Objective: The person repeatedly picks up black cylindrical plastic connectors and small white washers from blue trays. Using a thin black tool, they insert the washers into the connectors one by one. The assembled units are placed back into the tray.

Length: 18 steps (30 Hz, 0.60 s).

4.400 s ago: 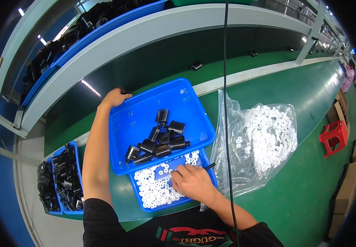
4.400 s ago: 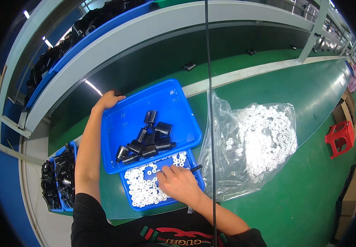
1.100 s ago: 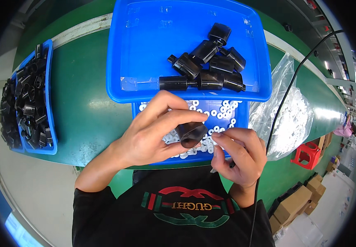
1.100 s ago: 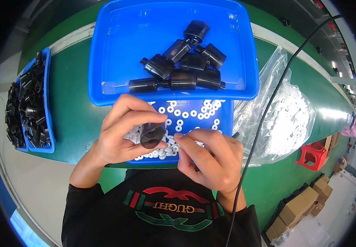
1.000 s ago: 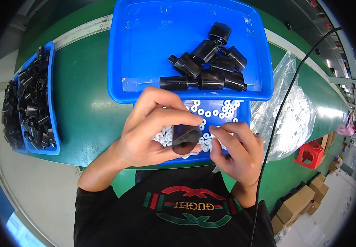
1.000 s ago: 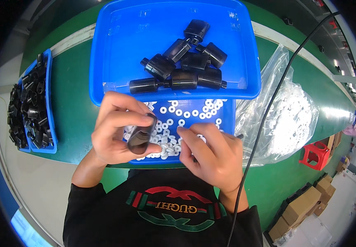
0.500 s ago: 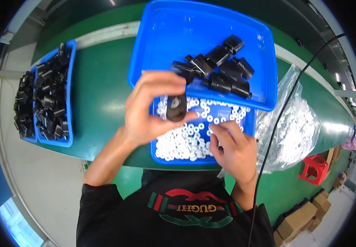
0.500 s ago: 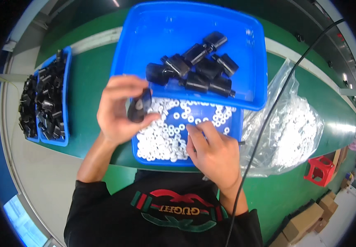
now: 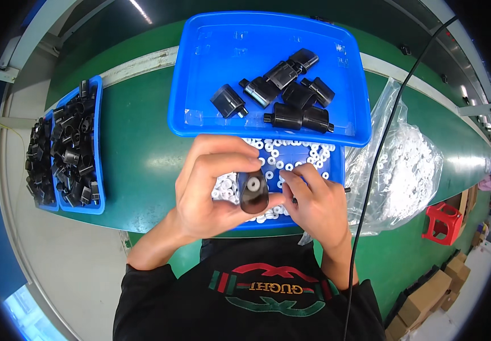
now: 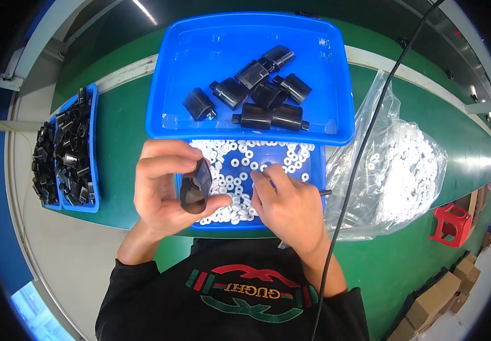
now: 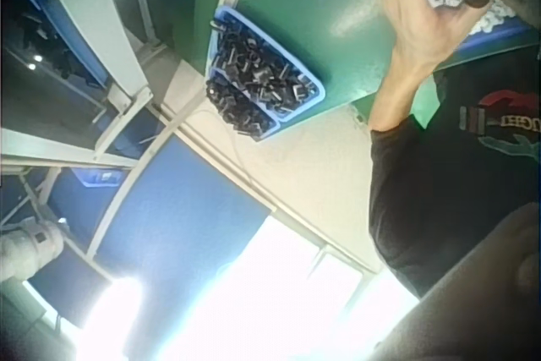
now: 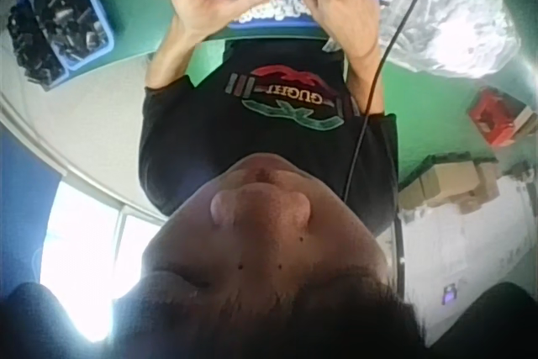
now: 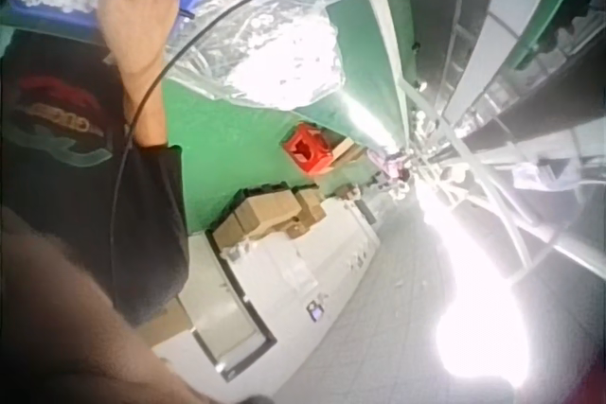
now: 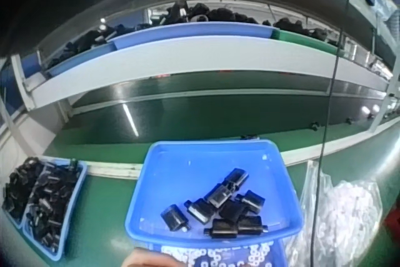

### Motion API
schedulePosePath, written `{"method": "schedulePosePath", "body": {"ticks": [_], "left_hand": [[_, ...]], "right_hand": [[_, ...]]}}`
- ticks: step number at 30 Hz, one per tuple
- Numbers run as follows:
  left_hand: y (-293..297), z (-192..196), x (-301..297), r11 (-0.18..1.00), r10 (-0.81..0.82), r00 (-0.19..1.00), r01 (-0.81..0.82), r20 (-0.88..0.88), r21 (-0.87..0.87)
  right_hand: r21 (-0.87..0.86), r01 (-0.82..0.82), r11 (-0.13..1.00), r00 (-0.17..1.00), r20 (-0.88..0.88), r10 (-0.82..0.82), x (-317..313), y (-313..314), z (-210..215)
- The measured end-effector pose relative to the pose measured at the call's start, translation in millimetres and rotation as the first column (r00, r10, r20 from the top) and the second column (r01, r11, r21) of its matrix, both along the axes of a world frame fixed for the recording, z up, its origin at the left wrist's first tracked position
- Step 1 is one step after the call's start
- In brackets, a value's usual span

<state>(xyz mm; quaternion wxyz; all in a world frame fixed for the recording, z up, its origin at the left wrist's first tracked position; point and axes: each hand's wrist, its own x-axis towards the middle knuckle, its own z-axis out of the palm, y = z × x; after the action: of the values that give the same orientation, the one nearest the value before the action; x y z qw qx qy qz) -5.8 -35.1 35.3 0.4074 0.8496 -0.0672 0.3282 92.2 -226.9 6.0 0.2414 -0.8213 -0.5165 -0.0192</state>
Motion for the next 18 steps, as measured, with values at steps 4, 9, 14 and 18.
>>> {"method": "schedulePosePath", "body": {"ticks": [4, 9, 14, 18], "left_hand": [[-22, 12, -11, 0.988, 0.008, 1.0, -0.01, -0.009, -0.151], [-24, 19, -27, 0.965, -0.052, 0.997, 0.036, -0.055, -0.26], [-34, -5, -7, 0.988, 0.075, 0.996, -0.082, -0.056, -0.134], [-38, -11, -5, 0.969, 0.127, 0.992, -0.123, 0.001, -0.212]], "right_hand": [[-0.051, 0.003, 0.999, 1.0, -0.004, -0.003, -3, -3, -1], [-0.072, 0.013, 0.997, 1.0, -0.009, -0.014, 0, -5, -2], [-0.065, 0.034, 0.997, 0.999, -0.012, -0.035, 1, -5, -3], [0.012, 0.052, 0.999, 0.999, -0.013, -0.052, 1, -7, -5]]}}
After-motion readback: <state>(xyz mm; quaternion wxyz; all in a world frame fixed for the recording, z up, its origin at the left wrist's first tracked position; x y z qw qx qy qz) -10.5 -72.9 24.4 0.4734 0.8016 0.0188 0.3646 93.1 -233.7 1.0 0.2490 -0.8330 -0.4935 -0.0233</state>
